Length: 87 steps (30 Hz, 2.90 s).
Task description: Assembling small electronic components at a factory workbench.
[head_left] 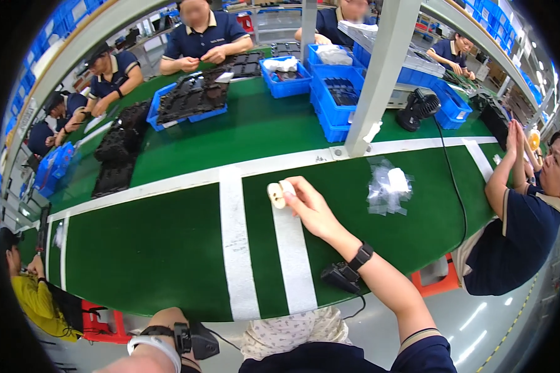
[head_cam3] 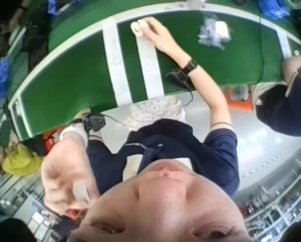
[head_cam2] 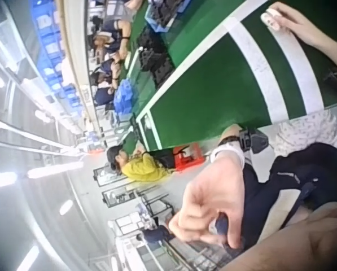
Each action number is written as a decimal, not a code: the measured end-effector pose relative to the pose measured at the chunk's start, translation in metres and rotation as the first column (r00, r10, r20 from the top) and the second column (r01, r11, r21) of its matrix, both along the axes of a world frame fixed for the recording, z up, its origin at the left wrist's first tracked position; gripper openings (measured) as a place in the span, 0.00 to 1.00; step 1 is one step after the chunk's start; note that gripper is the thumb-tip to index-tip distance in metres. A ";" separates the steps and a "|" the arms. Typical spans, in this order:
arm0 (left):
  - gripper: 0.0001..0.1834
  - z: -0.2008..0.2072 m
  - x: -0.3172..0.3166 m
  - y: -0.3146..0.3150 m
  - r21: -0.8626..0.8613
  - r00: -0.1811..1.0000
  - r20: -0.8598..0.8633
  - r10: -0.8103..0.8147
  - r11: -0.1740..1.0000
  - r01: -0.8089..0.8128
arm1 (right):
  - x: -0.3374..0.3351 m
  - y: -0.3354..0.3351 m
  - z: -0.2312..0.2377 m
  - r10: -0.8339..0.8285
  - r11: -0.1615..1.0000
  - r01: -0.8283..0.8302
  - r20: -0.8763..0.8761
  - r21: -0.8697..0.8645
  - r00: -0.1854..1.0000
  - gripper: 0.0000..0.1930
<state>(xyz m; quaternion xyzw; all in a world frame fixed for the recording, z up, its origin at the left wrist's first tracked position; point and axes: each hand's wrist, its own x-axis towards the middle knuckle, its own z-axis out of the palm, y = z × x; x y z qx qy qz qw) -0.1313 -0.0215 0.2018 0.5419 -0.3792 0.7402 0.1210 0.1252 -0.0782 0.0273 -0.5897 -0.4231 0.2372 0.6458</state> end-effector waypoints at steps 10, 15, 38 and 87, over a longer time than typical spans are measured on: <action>0.15 -0.042 0.093 0.082 -0.986 0.129 0.022 -0.991 0.000 0.168 | 0.011 -0.007 -0.002 -0.060 0.990 0.068 -0.073 0.121 0.996 0.11; 0.10 -0.129 0.134 0.097 -0.874 0.111 -0.385 -0.916 0.323 -0.363 | 0.012 -0.001 -0.006 -0.090 0.986 0.096 -0.052 0.138 0.995 0.14; 0.09 -0.190 0.159 0.092 -0.549 -0.253 -0.700 -0.667 0.730 -0.407 | 0.104 -0.006 0.320 -0.736 0.640 0.182 0.664 0.746 -0.135 0.11; 0.08 -0.176 0.157 0.084 -0.514 -0.262 -0.693 -0.672 0.715 -0.475 | 0.000 -0.123 0.207 -0.597 0.655 -0.061 0.566 0.753 0.568 0.19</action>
